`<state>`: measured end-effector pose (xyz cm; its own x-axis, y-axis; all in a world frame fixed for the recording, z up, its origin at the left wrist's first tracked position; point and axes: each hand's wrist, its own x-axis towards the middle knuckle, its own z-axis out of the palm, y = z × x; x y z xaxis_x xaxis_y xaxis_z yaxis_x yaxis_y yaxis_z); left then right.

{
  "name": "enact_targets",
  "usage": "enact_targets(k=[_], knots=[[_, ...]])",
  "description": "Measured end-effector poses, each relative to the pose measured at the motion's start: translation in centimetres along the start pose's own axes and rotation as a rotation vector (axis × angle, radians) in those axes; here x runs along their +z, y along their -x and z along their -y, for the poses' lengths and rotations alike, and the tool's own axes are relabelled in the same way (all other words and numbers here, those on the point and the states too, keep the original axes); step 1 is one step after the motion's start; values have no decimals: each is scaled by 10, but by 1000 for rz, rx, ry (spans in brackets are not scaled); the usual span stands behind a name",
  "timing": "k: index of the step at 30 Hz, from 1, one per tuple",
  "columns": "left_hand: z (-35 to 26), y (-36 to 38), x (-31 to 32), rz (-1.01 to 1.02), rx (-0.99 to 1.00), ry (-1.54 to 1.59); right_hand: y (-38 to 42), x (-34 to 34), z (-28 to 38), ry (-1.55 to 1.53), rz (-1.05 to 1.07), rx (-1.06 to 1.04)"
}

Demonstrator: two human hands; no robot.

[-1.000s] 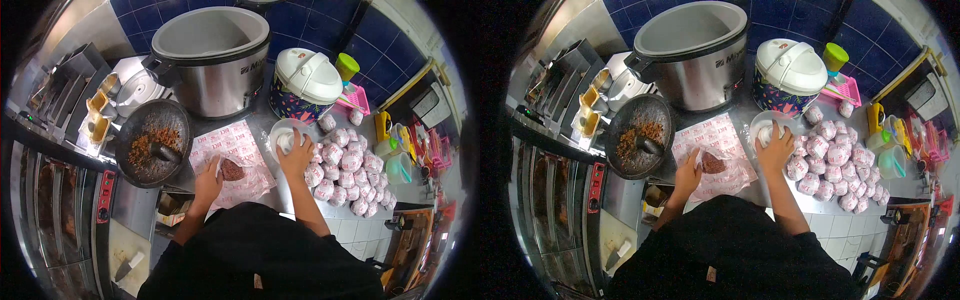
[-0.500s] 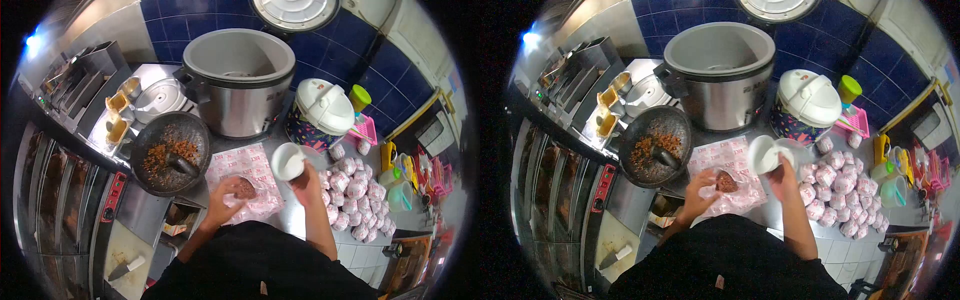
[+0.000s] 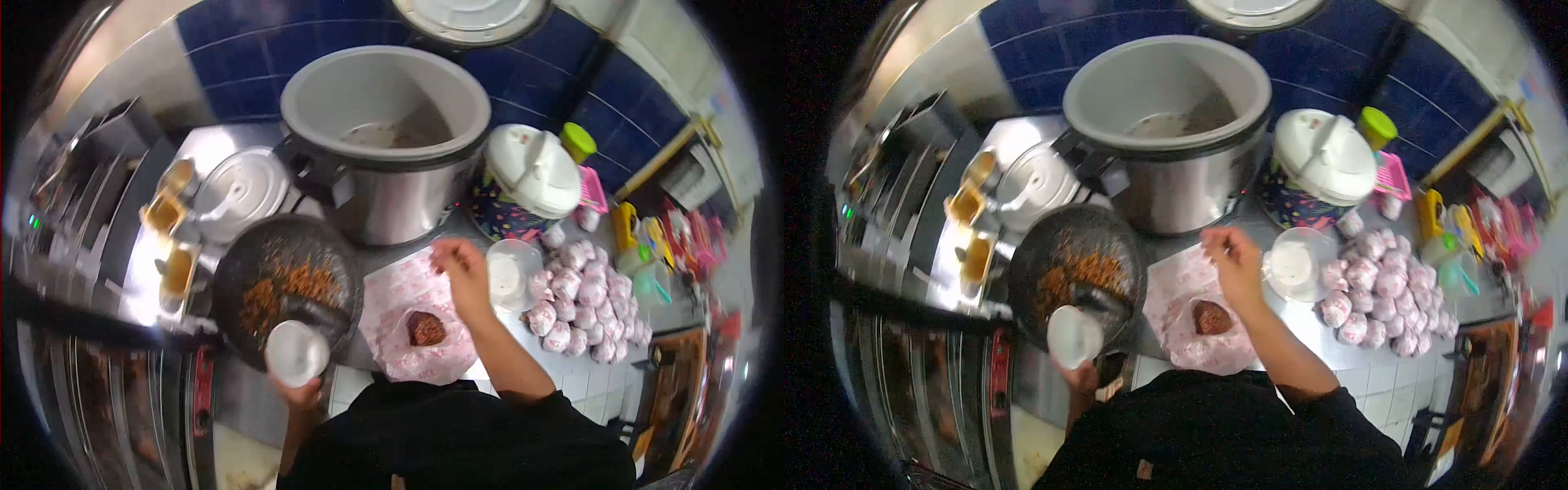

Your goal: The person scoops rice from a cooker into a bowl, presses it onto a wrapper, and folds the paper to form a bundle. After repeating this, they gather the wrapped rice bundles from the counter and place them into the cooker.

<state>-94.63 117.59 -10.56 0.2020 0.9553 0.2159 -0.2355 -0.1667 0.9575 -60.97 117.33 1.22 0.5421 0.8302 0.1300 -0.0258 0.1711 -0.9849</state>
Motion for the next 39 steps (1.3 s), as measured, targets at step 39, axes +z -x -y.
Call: enact_targets(k=[39], knots=[[-44, -259, 39, -82, -36, 705, -352, 123, -39, 1948, 1991, -593]])
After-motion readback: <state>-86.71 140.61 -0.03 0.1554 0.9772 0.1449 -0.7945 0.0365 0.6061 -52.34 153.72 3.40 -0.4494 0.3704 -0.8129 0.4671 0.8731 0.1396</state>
